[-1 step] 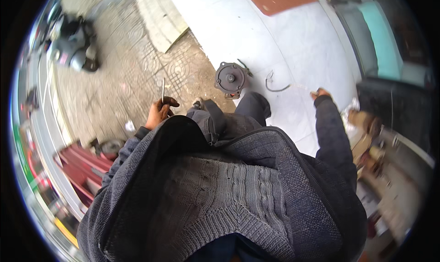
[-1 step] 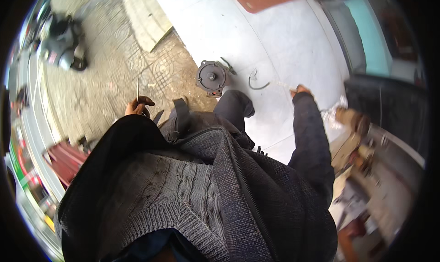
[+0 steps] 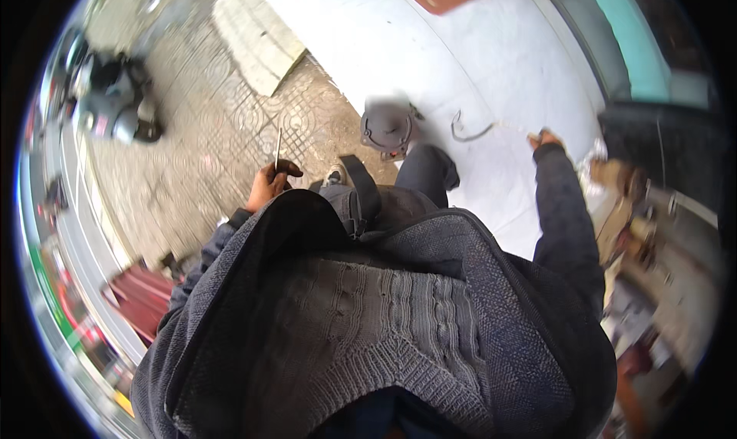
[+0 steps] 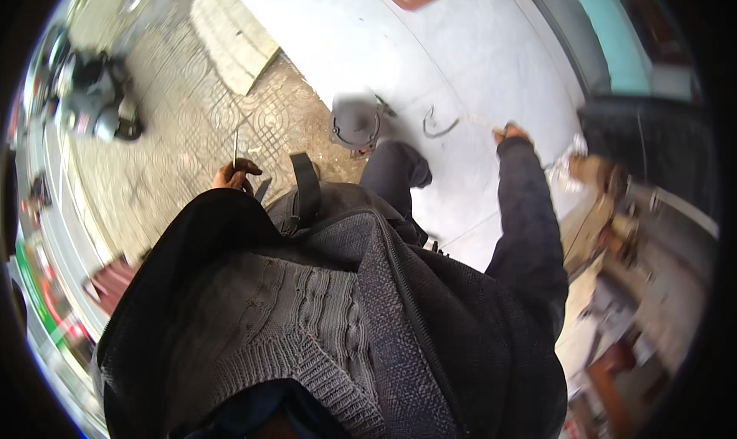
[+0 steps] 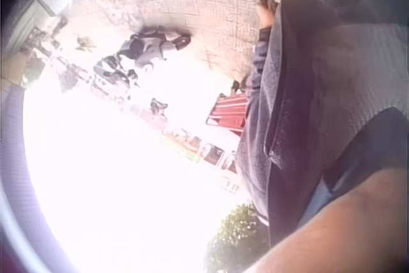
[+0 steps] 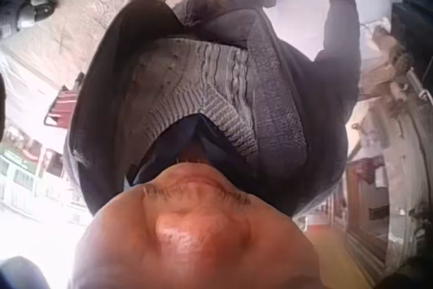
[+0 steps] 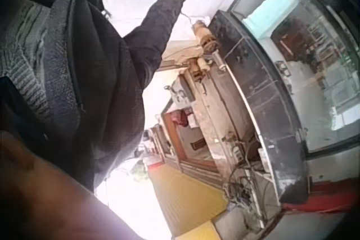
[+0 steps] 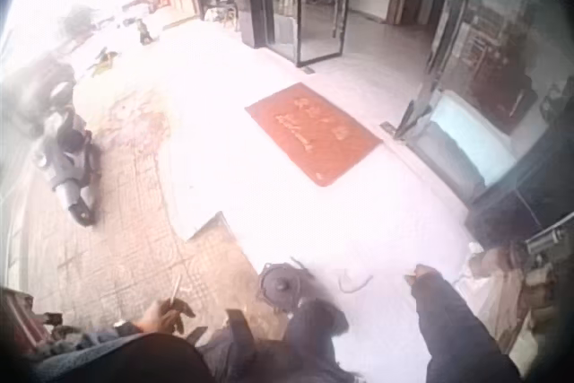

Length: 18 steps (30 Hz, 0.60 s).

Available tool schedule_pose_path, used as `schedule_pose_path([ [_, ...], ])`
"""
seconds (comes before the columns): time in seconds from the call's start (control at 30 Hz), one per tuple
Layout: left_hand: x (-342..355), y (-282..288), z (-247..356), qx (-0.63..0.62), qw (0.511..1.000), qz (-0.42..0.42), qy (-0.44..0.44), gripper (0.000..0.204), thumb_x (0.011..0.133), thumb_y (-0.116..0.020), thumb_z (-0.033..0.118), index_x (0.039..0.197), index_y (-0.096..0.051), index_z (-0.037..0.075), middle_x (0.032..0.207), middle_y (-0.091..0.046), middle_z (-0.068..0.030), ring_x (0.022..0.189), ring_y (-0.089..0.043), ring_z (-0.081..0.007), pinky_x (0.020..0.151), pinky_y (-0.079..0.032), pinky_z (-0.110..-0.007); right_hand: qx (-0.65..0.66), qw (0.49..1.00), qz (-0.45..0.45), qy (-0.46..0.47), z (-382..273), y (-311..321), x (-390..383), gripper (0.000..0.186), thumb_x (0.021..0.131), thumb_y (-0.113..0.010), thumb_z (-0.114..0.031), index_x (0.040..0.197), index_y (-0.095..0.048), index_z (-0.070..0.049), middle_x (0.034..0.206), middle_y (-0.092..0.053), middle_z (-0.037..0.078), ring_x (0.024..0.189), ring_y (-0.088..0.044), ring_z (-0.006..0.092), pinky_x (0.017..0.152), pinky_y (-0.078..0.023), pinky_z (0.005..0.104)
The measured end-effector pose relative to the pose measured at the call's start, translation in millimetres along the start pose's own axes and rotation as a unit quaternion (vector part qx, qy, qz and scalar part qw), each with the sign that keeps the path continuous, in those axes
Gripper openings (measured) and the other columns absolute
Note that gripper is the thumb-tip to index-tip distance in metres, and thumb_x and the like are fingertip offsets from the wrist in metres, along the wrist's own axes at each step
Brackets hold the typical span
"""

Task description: The person sits on the ground and uses a screwdriver and pliers to remove screws and disassemble a small electric motor placed on a white surface. The person removes several screws and detaches a metal plate from the motor housing.

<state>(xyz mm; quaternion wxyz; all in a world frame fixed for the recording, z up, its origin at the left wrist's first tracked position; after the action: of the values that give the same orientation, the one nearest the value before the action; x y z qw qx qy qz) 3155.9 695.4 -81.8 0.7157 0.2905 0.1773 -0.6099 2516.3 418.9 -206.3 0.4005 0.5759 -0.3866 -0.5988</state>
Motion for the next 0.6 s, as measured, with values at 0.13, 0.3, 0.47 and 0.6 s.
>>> schedule_pose_path([
  [0.13, 90.9, 64.5, -16.9, 0.181, 0.973, -0.077, -0.122, 0.024, 0.096, -0.043, 0.001, 0.105, -0.065, -0.002, 0.095, -0.071, -0.0087, 0.061, -0.057, -0.0117, 0.057, -0.047, -0.028, 0.077, 0.981, 0.068, -0.167, -28.2, -25.5, -114.7, 0.039, 0.099, -0.054, -0.043, 0.115, -0.066, -0.009, 0.101, -0.071, 0.023, 0.098, -0.067, 0.0446, 0.085, -0.053, 0.0505],
  [0.3, 89.2, 97.4, 2.2, 0.140, 0.968, -0.139, -0.157, 0.025, 0.098, -0.040, 0.006, 0.110, -0.062, -0.001, 0.099, -0.072, -0.0139, 0.055, -0.057, -0.0122, 0.055, -0.049, -0.028, 0.063, 0.941, -0.023, -0.332, -88.0, -135.2, -229.6, 0.040, 0.092, -0.064, -0.030, 0.132, -0.061, -0.027, 0.131, -0.062, 0.011, 0.124, -0.059, 0.0295, 0.102, -0.047, 0.0499],
  [0.47, 62.6, 87.0, -61.0, 0.196, 0.961, -0.183, -0.066, 0.025, 0.094, -0.042, 0.002, 0.104, -0.064, -0.001, 0.096, -0.070, -0.0114, 0.055, -0.058, -0.0145, 0.053, -0.046, -0.030, 0.187, 0.934, -0.235, -0.195, -210.9, -326.7, -367.5, 0.041, 0.092, -0.059, -0.037, 0.124, -0.066, -0.012, 0.128, -0.065, 0.018, 0.120, -0.061, 0.0355, 0.104, -0.048, 0.0456],
  [0.6, 43.2, 63.9, -97.3, 0.207, 0.945, -0.244, -0.072, 0.024, 0.093, -0.042, -0.002, 0.103, -0.063, -0.002, 0.098, -0.069, -0.0137, 0.055, -0.059, -0.0159, 0.054, -0.049, -0.031, 0.248, 0.893, -0.339, -0.160, -298.4, -395.1, -491.4, 0.043, 0.090, -0.064, -0.033, 0.126, -0.068, -0.011, 0.127, -0.066, 0.019, 0.121, -0.062, 0.0365, 0.104, -0.048, 0.0432],
])
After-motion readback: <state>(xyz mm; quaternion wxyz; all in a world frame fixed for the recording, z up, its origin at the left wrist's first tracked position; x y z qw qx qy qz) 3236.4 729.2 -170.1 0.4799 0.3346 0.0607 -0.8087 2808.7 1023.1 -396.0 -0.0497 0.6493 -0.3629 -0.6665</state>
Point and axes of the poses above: each hand's wrist, its own x-axis towards the middle knuckle, its own y-axis out of the back of the hand, z = x × y, the point moved 3 cm from there along x, towards the middle knuckle
